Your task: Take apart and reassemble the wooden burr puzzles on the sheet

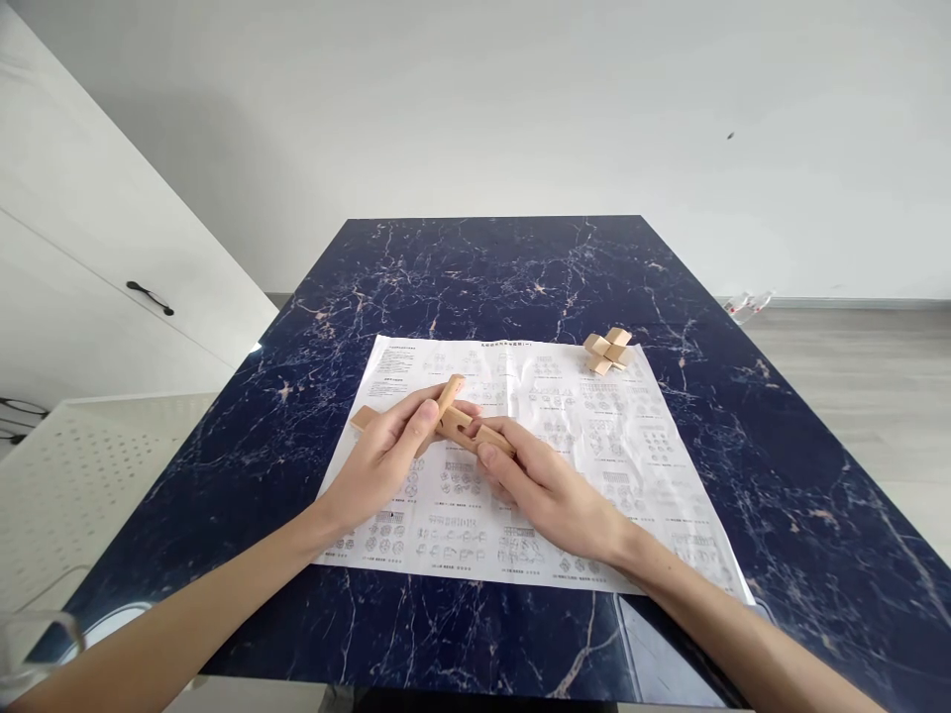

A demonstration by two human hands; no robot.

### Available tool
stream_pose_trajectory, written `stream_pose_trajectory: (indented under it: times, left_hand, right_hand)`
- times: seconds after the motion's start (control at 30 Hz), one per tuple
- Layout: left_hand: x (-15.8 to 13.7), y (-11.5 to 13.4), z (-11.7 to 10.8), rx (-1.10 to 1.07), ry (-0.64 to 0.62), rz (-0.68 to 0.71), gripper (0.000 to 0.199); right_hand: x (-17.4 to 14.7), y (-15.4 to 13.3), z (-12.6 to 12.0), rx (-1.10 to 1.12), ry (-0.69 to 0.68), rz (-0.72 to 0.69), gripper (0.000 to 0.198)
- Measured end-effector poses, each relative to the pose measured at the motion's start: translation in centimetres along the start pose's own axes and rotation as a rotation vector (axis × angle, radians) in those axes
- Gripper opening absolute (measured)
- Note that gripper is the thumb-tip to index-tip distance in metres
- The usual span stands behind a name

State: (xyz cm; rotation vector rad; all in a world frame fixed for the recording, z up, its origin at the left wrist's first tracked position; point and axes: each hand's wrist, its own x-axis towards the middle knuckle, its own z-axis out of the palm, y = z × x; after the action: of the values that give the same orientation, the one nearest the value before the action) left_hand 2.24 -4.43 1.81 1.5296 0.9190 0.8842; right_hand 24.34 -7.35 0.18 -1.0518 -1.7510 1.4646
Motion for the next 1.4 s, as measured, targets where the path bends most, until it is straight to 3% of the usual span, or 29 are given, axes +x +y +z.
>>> stream_pose_trajectory:
  times: [0.1, 0.37, 0.6, 0.77, 0.97, 1.17, 1.4]
  left_hand:
    - [0.1, -0.1, -0.2, -0.054, -0.015, -0.023, 0.039]
    - [0.2, -1.0, 0.2, -0.211, -0.120, -0.129, 0.033]
    - [0.0, -1.1, 0.9, -0.253, -0.226, -0.232, 0.057]
    - [0.1, -1.4, 0.8, -0.329, -0.230, -0.213, 0.055]
    - [0.1, -1.1, 0.5, -0.223, -0.244, -0.158, 0.052]
    - [0.0, -0.5, 1.0, -0.219, -0.323, -0.126, 0.058]
    - [-0.2, -0.7, 0.4, -0.298, -0.249, -0.135, 0.053]
  right_hand:
    - [0.2, -0.2, -0.3, -0.009, -0.043, 0.030, 0.033]
    - [0.4, -0.4, 0.6, -0.141, 0.064, -0.009, 0.031]
    - [0.3, -0.3, 1.0, -0.087, 0.069, -0.010, 0.026]
    - [0.2, -0.1, 0.9, -0.025, 0.031, -0.026, 0.017]
    - [0.1, -0.1, 0.5, -0.202, 0.009, -0.041, 0.032]
    - [0.1, -0.2, 0.8, -0.221, 0.023, -0.053, 0.036]
    - [0.1, -0.3, 0.7, -0.154, 0.034, -0.056, 0.030]
